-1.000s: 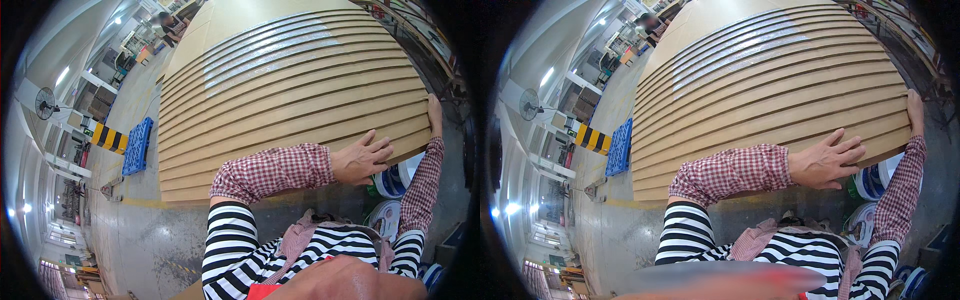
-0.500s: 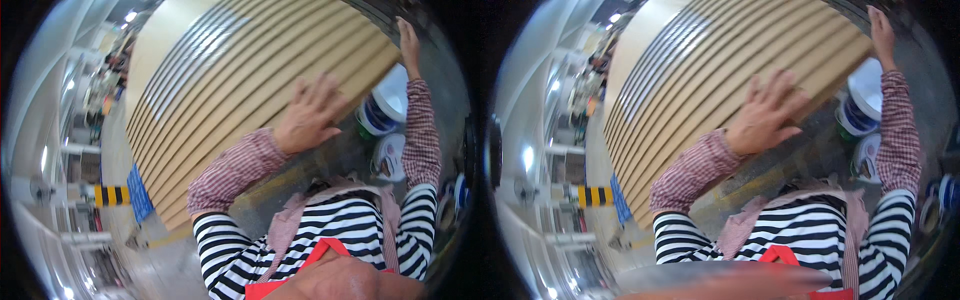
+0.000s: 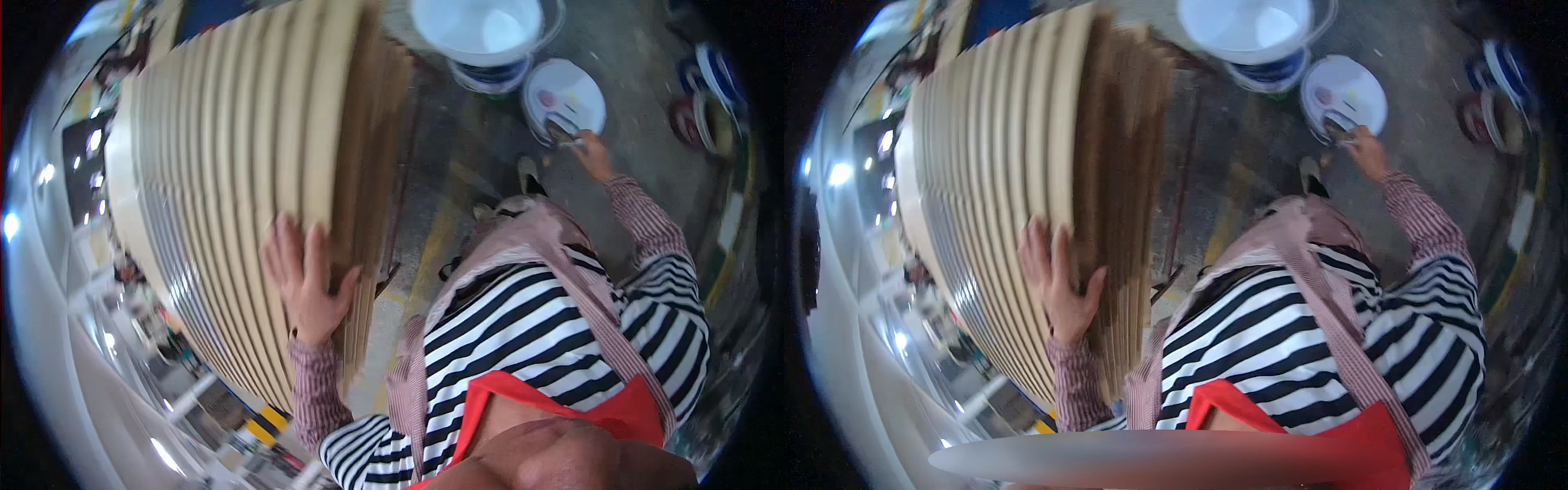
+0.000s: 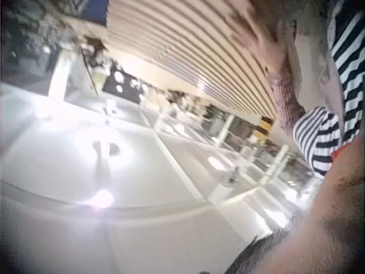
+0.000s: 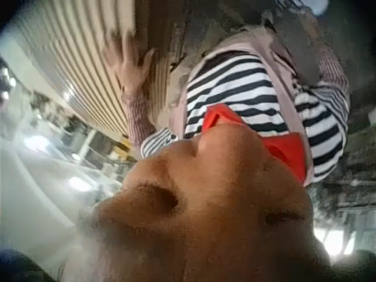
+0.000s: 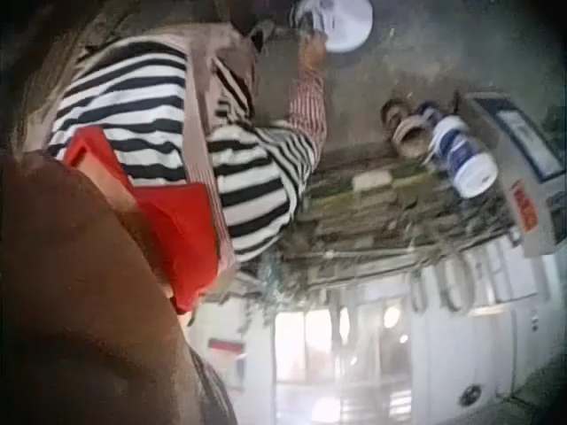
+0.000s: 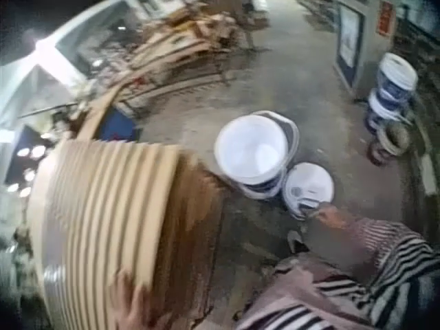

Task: Applying glue with a brush to the edges of a stack of folded cardboard sheets.

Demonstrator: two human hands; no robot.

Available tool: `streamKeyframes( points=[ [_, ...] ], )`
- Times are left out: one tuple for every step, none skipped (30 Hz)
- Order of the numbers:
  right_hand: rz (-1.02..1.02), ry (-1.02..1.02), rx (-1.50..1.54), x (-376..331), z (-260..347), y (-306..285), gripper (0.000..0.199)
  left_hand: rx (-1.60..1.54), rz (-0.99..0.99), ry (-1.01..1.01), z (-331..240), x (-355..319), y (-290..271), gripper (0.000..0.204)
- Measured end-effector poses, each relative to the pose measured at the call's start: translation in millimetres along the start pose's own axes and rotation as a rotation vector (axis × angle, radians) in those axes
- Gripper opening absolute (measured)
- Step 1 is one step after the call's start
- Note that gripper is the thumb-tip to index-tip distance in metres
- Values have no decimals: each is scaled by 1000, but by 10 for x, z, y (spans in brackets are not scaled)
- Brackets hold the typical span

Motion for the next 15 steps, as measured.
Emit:
streamKeyframes(
  points=[
    [-8,-61,-189,-92,-208,164,36,28,-9,21,-1,67,23,68],
    [-4,-20,-170,-144,-309,236,36,28,-1,18,-2,84,24,67],
    [72,3,-194,-209,-387,335,37,21,6,15,20,98,69,66],
    [151,-3,-209,-132,-379,424,38,31,27,29,24,122,46,66],
    [156,17,-197,-54,-438,478,38,13,4,27,41,150,67,67],
    [226,28,-265,65,-492,562,40,-5,-19,23,60,184,72,68],
    [298,38,-338,185,-591,651,43,-10,-3,38,62,211,93,68],
    [314,47,-327,327,-648,757,43,7,10,26,67,194,101,69],
    [434,90,-415,481,-722,901,45,25,22,17,74,193,114,69],
    [559,117,-505,654,-787,1069,48,29,41,10,73,132,155,69],
    [576,119,-494,822,-848,1157,48,21,32,0,87,97,177,70],
    [758,203,-508,963,-959,1278,49,12,23,-9,102,74,193,71],
    [940,276,-521,1080,-1025,1432,50,20,40,-14,129,32,195,71],
    [955,269,-511,1187,-1057,1544,50,33,53,-13,142,11,192,72],
    [1054,389,-562,1251,-1134,1658,49,46,64,-12,153,5,180,73]
  ],
)
Point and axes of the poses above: each hand's wrist, its own x-axis towards the middle knuckle, its own y-axis out of the palm, z = x × y, the point moved 4 cm from there along x, towards the middle knuckle, and after that the axes turned 13 degrees about z, right-handed, at the moved point
